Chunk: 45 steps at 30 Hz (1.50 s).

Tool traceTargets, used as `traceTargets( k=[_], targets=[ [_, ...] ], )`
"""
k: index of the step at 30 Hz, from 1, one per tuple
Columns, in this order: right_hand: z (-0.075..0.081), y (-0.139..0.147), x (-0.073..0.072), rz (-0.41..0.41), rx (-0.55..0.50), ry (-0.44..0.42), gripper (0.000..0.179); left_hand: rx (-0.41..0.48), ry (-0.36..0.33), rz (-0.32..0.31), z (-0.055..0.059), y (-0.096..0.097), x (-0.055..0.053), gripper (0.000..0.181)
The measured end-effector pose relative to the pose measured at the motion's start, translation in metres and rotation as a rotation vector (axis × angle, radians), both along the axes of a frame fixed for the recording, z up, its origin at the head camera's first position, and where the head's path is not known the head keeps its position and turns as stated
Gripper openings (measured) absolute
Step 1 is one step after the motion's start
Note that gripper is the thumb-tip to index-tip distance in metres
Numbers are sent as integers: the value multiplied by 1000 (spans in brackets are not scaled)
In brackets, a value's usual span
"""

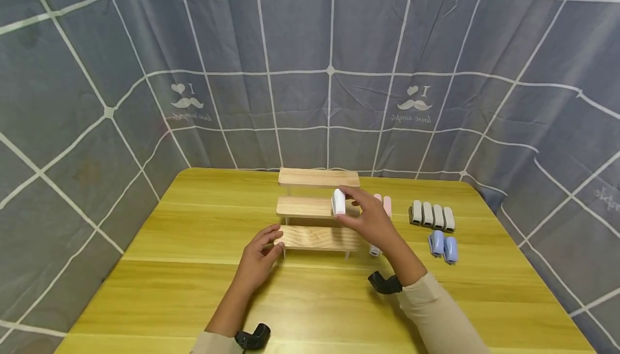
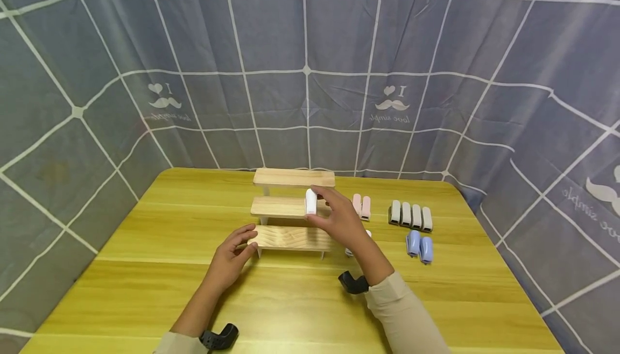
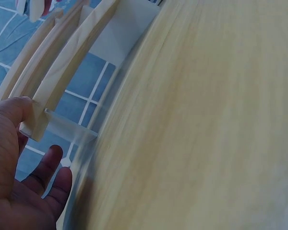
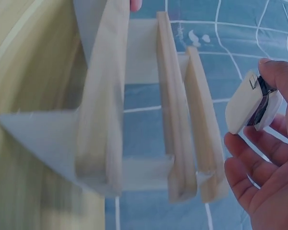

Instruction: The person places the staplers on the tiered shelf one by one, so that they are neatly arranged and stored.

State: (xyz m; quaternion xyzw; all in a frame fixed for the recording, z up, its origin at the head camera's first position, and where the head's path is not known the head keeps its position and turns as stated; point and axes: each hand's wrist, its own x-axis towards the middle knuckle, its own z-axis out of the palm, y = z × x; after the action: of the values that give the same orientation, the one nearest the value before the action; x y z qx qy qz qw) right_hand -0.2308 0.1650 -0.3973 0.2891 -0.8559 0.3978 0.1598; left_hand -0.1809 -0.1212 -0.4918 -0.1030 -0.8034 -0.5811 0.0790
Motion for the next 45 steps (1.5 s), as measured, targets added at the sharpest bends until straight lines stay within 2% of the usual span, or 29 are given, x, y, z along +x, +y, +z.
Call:
traceTargets(
  k=[7,16,28,35,40,45],
  targets=[
    [6,-16,-6,8,-8,11,64,-5,-2,9,0,-1,1,28],
    [15,-32,-17,3,-52,-45,64,5,-10,8,2,-1,3,27],
    [24,-53,-35,2,-49,-92,64,0,27,14,0,-1,1,26],
    [28,-67,-46,7,-70,-129,64,11,-6,24,2,-1,1,23],
    [31,-77,-50,-1,-108,-162,63,8,-6,27,2,-2,1,23],
    [34,-86,-53,-11,-99,-181,65,10,-10,22,2,-2,2,23]
  ],
)
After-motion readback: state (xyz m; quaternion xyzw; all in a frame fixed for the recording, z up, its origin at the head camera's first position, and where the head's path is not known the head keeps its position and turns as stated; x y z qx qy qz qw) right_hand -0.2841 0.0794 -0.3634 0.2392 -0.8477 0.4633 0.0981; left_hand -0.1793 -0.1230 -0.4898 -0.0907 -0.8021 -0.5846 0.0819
